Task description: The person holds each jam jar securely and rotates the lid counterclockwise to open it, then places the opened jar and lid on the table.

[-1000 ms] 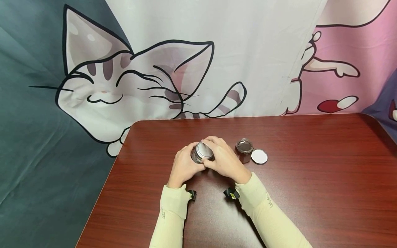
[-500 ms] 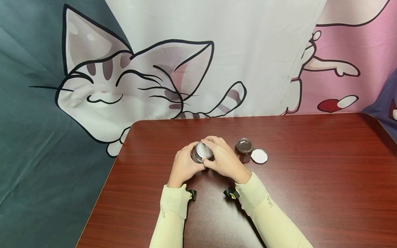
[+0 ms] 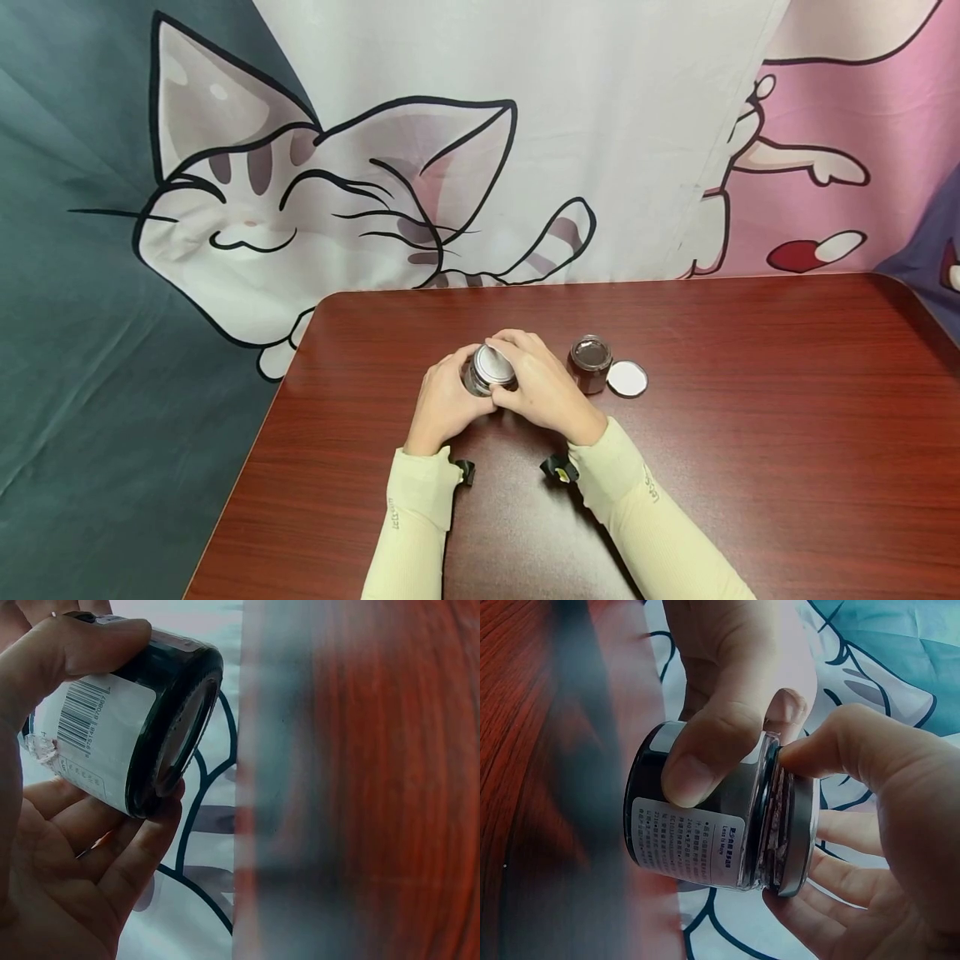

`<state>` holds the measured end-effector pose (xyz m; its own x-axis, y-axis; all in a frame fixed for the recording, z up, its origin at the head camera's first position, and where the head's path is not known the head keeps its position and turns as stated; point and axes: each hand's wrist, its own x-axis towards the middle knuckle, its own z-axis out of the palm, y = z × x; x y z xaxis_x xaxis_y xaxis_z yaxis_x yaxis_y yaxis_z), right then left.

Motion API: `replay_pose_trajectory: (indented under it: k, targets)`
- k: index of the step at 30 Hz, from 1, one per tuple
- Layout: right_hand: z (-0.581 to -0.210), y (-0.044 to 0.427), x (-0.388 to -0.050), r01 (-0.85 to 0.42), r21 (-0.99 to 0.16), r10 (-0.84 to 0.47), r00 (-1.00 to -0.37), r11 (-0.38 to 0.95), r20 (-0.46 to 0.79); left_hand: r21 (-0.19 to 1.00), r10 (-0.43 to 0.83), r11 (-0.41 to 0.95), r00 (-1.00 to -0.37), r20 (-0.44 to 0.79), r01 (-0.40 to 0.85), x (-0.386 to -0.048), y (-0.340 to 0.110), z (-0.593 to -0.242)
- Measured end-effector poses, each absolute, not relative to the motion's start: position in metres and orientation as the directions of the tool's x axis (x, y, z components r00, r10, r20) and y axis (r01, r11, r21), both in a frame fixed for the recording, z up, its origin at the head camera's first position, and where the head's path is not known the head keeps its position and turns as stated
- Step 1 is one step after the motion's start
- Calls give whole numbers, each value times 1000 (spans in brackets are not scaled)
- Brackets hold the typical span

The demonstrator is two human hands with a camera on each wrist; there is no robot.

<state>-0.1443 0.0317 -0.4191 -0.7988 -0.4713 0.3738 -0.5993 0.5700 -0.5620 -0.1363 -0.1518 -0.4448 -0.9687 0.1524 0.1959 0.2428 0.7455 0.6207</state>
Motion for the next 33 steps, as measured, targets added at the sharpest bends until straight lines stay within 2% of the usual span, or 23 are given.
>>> replay_pose_trajectory:
  k: [33]
  targets:
    - [-416, 31, -143, -594, -576, -468, -802, 562, 371, 620, 164, 746, -970, 182, 242, -138, -153, -445]
